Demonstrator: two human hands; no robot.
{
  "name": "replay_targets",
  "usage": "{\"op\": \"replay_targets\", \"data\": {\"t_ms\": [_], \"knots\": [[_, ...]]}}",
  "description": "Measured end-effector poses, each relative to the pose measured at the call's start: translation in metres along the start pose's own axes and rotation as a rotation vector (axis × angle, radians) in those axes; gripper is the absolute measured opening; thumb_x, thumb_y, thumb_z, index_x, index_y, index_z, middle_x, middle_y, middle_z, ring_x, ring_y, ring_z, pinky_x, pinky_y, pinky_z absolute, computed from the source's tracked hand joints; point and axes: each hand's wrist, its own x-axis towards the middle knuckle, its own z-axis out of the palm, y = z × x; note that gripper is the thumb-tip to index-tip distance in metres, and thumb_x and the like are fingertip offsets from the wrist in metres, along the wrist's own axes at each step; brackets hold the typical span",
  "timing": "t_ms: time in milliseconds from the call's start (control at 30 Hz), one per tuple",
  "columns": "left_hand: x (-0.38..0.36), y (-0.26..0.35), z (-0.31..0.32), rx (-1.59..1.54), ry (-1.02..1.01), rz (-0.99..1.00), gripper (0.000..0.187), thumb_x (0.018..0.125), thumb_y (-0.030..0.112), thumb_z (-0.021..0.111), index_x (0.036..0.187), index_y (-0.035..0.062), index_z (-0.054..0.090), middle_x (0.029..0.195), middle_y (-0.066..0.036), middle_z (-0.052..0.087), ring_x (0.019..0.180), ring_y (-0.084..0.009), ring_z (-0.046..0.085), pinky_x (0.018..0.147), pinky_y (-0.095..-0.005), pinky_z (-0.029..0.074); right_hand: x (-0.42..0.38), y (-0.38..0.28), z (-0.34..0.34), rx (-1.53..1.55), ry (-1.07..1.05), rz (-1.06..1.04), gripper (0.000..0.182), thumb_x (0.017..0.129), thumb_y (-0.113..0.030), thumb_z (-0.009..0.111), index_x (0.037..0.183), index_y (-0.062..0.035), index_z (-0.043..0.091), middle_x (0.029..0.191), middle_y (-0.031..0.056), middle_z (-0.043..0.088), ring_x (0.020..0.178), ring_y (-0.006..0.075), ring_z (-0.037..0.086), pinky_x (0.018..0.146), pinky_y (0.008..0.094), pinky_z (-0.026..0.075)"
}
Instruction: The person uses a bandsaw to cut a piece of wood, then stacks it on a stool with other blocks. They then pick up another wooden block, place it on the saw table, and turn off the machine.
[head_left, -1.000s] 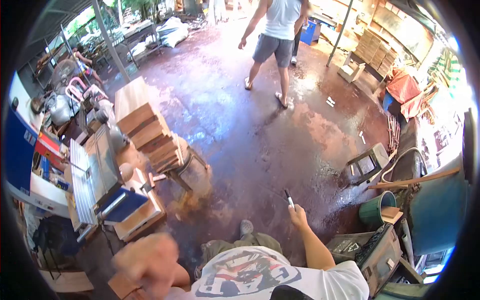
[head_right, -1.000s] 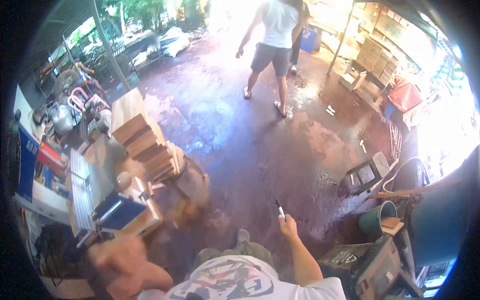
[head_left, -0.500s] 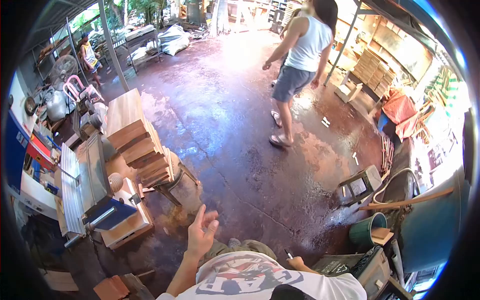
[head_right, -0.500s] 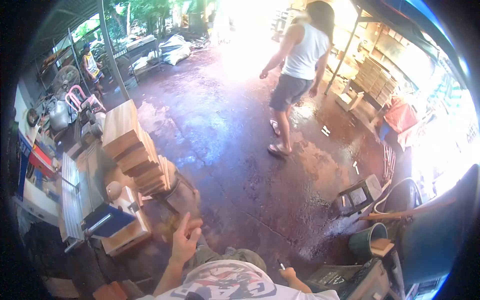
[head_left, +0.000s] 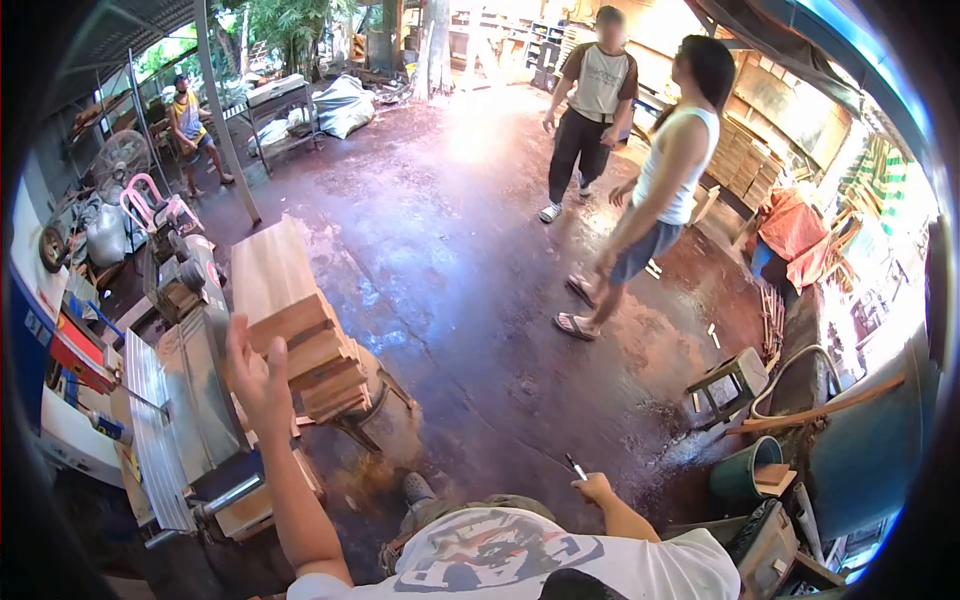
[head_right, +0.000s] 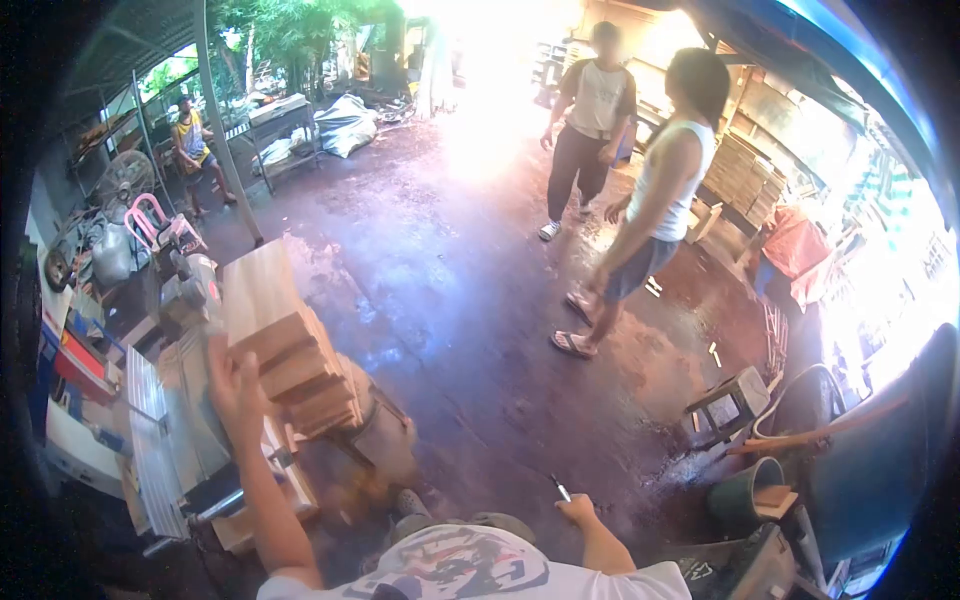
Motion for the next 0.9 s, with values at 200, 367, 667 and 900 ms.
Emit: {"op": "replay_targets", "data": {"t_ms": [200,367,667,900], "knots": [[0.126,-0.083,-0.009,0.093,-0.028,-0.098,0.084,0.086,0.048,0.072,0.144,-0.0042,0.039,0.146,-0.023,0.044,0.137,-0.0328,0.04,0.115,-0.04,0.028,0.009,-0.07,0.083,0.075,-0.065,-0.123,0.028,0.088,-0.025,0.069,0.079,0.0017,0.066,0.068,0.0096,0.066,0.056,0.0179,0.063,0.048,0.0335,0.051],[0.163,-0.171,0.013,0.508,-0.193,-0.339,0.103,0.081,0.055,0.071,0.151,-0.0049,0.024,0.154,-0.028,0.029,0.145,-0.0406,0.026,0.12,-0.0419,0.022,0.012,-0.1,0.127,0.087,-0.155,-0.11,0.026,0.091,-0.025,0.067,0.09,0.0012,0.066,0.077,0.0099,0.068,0.059,0.0174,0.065,0.049,0.0319,0.053],[0.133,-0.155,0.032,0.951,-0.247,-0.137,0.083,0.085,0.049,0.066,0.147,0.0016,0.036,0.151,-0.029,0.033,0.141,-0.0441,0.029,0.116,-0.0521,0.025,0.005,-0.096,0.128,0.088,-0.152,0.027,0.026,0.091,-0.025,0.066,0.093,0.0012,0.066,0.079,0.011,0.07,0.059,0.0197,0.067,0.048,0.034,0.053],[0.132,-0.162,0.03,0.986,-0.239,-0.038,0.076,0.084,0.051,0.065,0.14,0.0025,0.048,0.146,-0.029,0.04,0.139,-0.0438,0.033,0.116,-0.0523,0.025,0.002,-0.111,0.129,0.167,-0.033,-0.055,0.03,0.091,-0.021,0.066,0.073,-0.0001,0.055,0.059,0.0084,0.058,0.053,0.0195,0.062,0.046,0.035,0.052]]}}
